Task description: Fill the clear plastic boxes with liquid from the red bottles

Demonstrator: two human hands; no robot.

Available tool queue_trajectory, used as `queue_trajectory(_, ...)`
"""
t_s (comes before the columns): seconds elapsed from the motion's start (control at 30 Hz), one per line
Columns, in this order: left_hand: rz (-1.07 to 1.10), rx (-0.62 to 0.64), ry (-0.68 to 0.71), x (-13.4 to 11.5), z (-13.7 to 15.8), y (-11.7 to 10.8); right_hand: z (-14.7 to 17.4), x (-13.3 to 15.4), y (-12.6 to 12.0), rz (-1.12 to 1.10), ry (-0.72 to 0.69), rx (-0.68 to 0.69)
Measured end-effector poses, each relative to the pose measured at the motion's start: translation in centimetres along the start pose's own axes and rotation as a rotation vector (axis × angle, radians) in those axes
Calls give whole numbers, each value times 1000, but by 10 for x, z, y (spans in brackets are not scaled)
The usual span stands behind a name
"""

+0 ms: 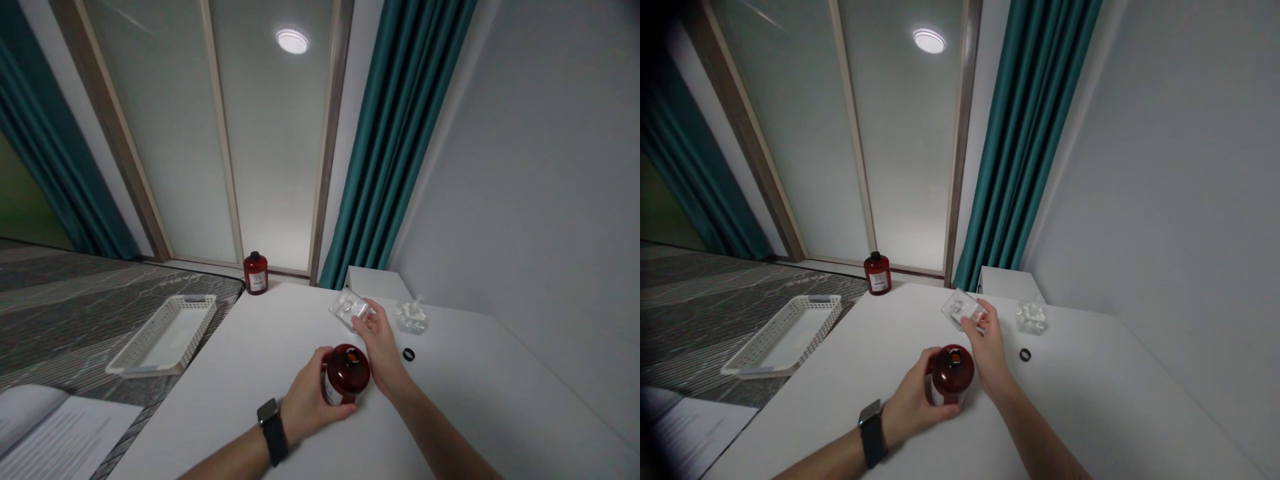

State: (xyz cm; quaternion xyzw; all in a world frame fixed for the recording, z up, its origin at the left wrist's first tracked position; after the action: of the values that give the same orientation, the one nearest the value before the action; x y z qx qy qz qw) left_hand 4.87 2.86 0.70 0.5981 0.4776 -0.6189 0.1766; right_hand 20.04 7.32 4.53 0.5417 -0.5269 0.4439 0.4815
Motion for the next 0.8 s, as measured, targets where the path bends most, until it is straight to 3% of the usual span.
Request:
queue_trajectory(0.33,22,84,24,2,0,6,-31,4,25,143,-76,160)
queue_trajectory(0.57,1,100,-6,1,0,5,-45,-16,29,136,-62,197)
queue_trajectory(0.8,-87,29,-60,-4,6,11,-41,-20,21,45,-19,249)
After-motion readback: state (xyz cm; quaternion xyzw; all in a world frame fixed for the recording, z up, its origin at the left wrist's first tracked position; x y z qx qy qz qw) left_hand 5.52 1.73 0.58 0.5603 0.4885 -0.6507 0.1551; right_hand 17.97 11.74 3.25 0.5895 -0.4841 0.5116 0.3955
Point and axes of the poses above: each hand's wrist, its own z-axis away from the middle knuckle, its own y-axis out of the palm, x = y × z, the point moved 7 cm from there along -z, towards the middle knuckle, and after that the axes turned 14 degrees about x, right-handed, at the moved point
